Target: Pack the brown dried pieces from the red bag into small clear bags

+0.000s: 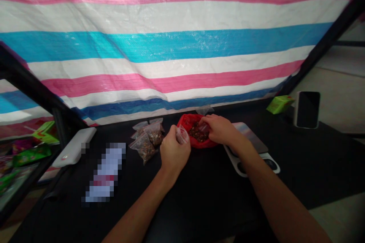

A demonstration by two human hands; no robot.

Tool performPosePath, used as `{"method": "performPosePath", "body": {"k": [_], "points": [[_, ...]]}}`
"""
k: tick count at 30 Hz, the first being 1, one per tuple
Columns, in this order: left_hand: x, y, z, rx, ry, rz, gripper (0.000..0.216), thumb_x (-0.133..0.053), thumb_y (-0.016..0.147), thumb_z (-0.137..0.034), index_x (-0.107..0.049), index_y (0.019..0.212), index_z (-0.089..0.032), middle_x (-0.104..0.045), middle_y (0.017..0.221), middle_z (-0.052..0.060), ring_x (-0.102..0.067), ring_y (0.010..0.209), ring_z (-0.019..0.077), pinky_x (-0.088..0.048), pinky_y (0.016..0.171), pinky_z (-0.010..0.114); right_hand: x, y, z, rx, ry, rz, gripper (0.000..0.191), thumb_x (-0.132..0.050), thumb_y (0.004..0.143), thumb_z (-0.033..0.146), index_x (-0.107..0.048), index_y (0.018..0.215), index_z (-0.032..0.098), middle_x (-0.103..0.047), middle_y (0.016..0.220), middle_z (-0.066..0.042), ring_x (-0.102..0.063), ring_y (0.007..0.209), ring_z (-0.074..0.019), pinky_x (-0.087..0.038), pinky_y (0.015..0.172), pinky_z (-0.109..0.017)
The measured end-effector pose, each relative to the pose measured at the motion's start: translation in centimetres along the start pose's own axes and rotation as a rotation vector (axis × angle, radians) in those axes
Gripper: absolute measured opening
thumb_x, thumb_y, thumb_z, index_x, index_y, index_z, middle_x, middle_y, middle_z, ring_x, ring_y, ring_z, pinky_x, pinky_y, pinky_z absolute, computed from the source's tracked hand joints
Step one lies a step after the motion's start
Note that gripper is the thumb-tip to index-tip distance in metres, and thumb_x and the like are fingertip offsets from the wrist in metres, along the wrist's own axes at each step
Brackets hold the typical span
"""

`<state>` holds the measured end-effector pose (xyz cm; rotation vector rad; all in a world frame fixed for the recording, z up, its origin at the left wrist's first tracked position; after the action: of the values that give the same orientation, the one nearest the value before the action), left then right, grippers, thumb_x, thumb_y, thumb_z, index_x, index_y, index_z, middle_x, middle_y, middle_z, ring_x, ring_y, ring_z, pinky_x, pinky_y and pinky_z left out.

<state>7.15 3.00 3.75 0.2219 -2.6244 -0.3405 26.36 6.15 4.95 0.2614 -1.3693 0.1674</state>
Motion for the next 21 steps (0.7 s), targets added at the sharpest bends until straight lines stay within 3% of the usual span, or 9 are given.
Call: {"method": "performPosePath", "body": {"k": [4,10,15,21], "points": [[-2.5,-1.0,1.3,0.078,-0.004,0.157,0.018,-0.07,0.083,-0.026,-0.054,0.076,-0.025,-0.057,0.063,-0.001,-0.051,0.055,0.0172,-0.025,0.059,0.028,-0.2,-0.2,0.7,0.094,0.116,0.05,0.04,-0.06,0.073,0.003,-0.072,0.104,0.025,-0.074,0.105,-0.004,-0.066,0.097,-0.0228,-0.044,0.083,-0.029],[-2.8,0.1,1.7,0.057,-0.23,0.116,0.02,-0.071,0.081,-0.025,-0.053,0.089,-0.022,-0.064,0.083,0.001,-0.06,0.072,0.0169,-0.04,0.066,0.026,-0.7,-0.5,2.4,0.197,0.267,0.076,0.042,-0.061,0.073,0.005,-0.071,0.108,0.026,-0.074,0.107,-0.003,-0.067,0.096,-0.0209,-0.045,0.08,-0.026],[-3.0,1.0,2.7,0.096,-0.367,0.117,0.03,-0.062,0.068,-0.001,-0.049,0.086,-0.021,-0.056,0.077,-0.005,-0.054,0.068,0.0124,-0.042,0.063,0.023,-1.8,-0.5,2.3,0.122,0.355,0.158,0.031,-0.068,0.079,0.017,-0.067,0.109,0.025,-0.075,0.095,-0.001,-0.067,0.082,-0.0189,-0.044,0.071,-0.025],[-2.4,1.4,2.8,0.082,-0.408,0.082,0.032,-0.058,0.065,0.003,-0.047,0.083,-0.021,-0.054,0.074,-0.006,-0.053,0.067,0.0115,-0.042,0.063,0.022,-2.1,-0.2,2.2,0.096,0.342,0.093,0.035,-0.072,0.08,0.021,-0.064,0.114,0.025,-0.072,0.11,-0.004,-0.068,0.094,-0.0207,-0.046,0.08,-0.027]]}}
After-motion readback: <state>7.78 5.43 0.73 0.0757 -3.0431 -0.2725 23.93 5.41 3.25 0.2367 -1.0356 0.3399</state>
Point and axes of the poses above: each hand's wrist, its own y-axis towards the middle knuckle, its own x-axis out of the back of the hand, z = x × y, the point moved 8 cm from there along y, towards the middle knuckle
